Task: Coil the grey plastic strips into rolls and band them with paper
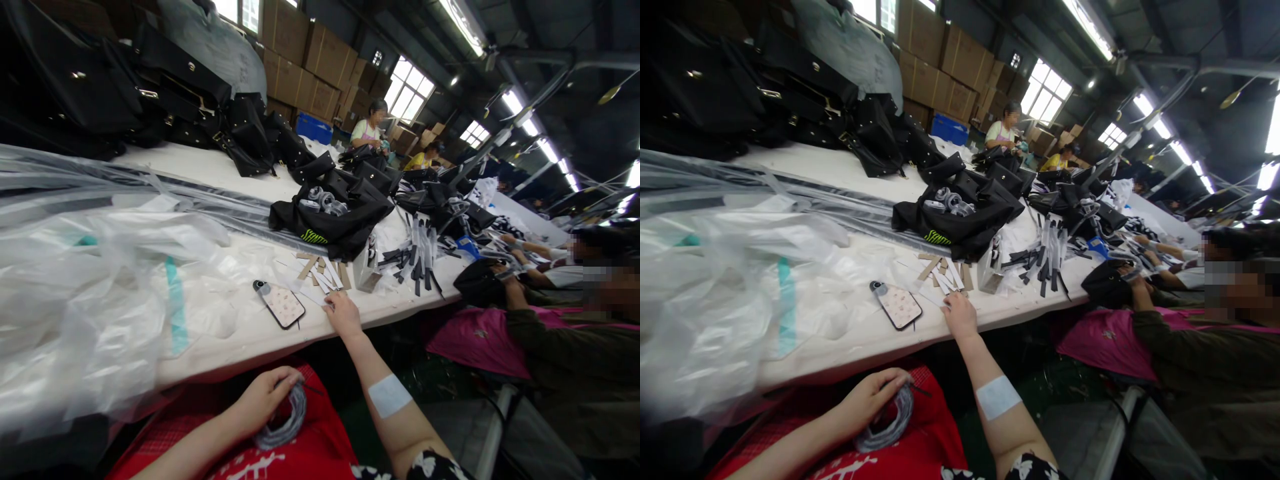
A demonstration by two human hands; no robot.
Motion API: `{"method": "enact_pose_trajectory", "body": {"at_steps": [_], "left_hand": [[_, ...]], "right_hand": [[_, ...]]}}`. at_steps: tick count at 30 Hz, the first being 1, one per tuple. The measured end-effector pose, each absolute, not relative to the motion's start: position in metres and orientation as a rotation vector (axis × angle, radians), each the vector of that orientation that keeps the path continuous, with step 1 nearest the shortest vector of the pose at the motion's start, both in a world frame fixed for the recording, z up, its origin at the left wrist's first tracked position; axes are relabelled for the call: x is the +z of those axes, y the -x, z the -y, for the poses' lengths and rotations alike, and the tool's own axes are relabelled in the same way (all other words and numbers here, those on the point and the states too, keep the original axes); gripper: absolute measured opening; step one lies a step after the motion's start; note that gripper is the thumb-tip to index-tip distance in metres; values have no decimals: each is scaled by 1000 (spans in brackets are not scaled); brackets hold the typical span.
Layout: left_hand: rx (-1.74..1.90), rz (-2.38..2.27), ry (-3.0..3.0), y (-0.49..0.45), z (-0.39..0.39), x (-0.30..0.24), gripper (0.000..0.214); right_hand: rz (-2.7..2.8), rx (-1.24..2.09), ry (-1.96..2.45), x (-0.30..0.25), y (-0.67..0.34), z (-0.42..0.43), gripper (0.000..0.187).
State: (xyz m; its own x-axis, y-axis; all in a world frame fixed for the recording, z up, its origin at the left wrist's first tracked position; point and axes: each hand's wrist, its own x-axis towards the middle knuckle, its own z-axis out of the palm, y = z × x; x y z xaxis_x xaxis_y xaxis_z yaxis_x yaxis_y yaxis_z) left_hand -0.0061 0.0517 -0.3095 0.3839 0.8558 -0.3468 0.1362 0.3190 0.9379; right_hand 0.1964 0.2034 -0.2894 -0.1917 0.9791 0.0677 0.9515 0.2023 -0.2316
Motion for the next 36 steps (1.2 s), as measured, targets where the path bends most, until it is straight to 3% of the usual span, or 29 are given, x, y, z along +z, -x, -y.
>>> {"method": "enact_pose_trajectory", "body": {"at_steps": [22,36], "left_hand": [[634,-1098,-1284,9,-49,-303,48],[655,-1101,-1267,10,-46,-302,46]], "right_hand": [[2439,-34,1942,-279,-179,-257,28],[2440,-142,1980,-244,-182,-260,23]]}}
